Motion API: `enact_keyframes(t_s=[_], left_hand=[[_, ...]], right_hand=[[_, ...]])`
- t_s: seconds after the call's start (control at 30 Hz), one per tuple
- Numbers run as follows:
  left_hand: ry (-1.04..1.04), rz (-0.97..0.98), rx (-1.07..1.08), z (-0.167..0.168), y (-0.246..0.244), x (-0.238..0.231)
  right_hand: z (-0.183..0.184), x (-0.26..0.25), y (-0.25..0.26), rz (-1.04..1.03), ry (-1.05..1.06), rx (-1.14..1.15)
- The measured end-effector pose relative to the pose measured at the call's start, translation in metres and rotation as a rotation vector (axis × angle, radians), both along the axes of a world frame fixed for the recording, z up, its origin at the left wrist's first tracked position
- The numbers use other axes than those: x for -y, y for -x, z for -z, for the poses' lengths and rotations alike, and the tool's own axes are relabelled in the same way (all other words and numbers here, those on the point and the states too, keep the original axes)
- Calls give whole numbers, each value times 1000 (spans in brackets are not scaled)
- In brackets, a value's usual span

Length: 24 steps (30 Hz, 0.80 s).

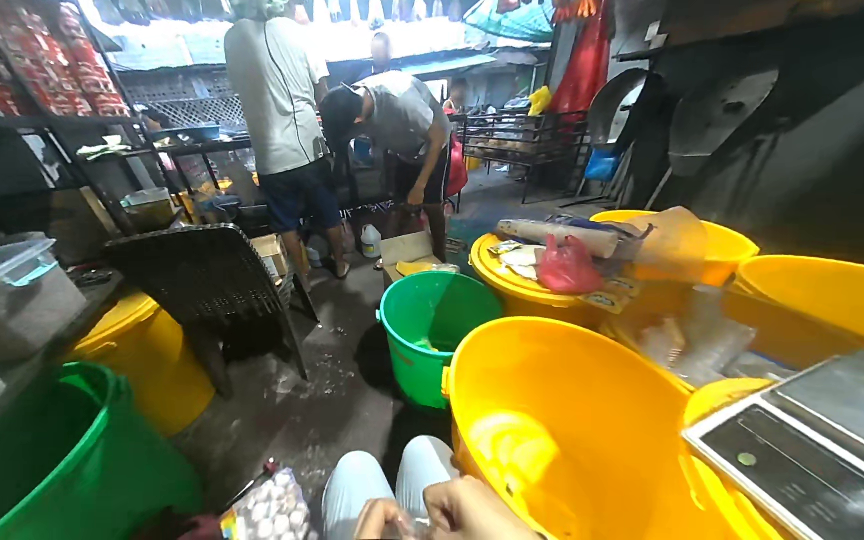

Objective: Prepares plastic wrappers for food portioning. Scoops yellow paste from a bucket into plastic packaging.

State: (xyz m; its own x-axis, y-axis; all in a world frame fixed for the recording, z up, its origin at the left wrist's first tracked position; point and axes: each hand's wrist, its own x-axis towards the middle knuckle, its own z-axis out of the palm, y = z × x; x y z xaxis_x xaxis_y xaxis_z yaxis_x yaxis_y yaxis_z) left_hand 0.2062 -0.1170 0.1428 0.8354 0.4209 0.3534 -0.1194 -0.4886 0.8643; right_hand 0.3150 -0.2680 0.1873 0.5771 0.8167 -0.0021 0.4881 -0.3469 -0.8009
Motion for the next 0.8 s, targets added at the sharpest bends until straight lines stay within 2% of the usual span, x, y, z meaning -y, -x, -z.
enact_keyframes(t_s=[0.1, 0.17, 0.2, 0.27, 0.3, 0.37, 0.43, 0.5, 0.57, 0.6, 0.67, 0.73, 0.8], left_hand=[[-9, -71, 224, 2, -1, -1], [-80, -145, 249, 2, 1, -1], [-133, -188, 192, 3, 3, 1], [-225, -235, 2, 2, 8, 4], [-205, -199, -85, 1, 10, 5], [12, -70, -147, 2, 13, 2], [462, 62, -49, 6, 14, -4], [911, 36, 29, 4, 11, -11], [1088, -32, 115, 0, 4, -14], [1150, -23, 149, 1, 0, -12], [1210, 66, 192, 13, -9, -5], [1108, 242, 161, 33, -13, -4], [988, 465, 43, 46, -13, -7]], right_hand=[[-16, -3, 12, 258, 206, 157], [-15, -4, 6, 400, 268, 149], [-10, -3, 4, 457, 247, 134], [7, -4, 2, 585, 25, 135], [14, -6, 2, 615, -97, 125], [24, -11, 10, 570, -271, 144], [32, -15, 21, 451, -320, 373], [42, -18, 25, 355, -296, 656], [49, -18, 21, 345, -274, 730], [49, -15, 18, 356, -275, 654], [37, -7, 12, 383, -305, 268], [20, -1, 7, 404, -424, -352], [7, 8, 2, 379, -527, -989]])
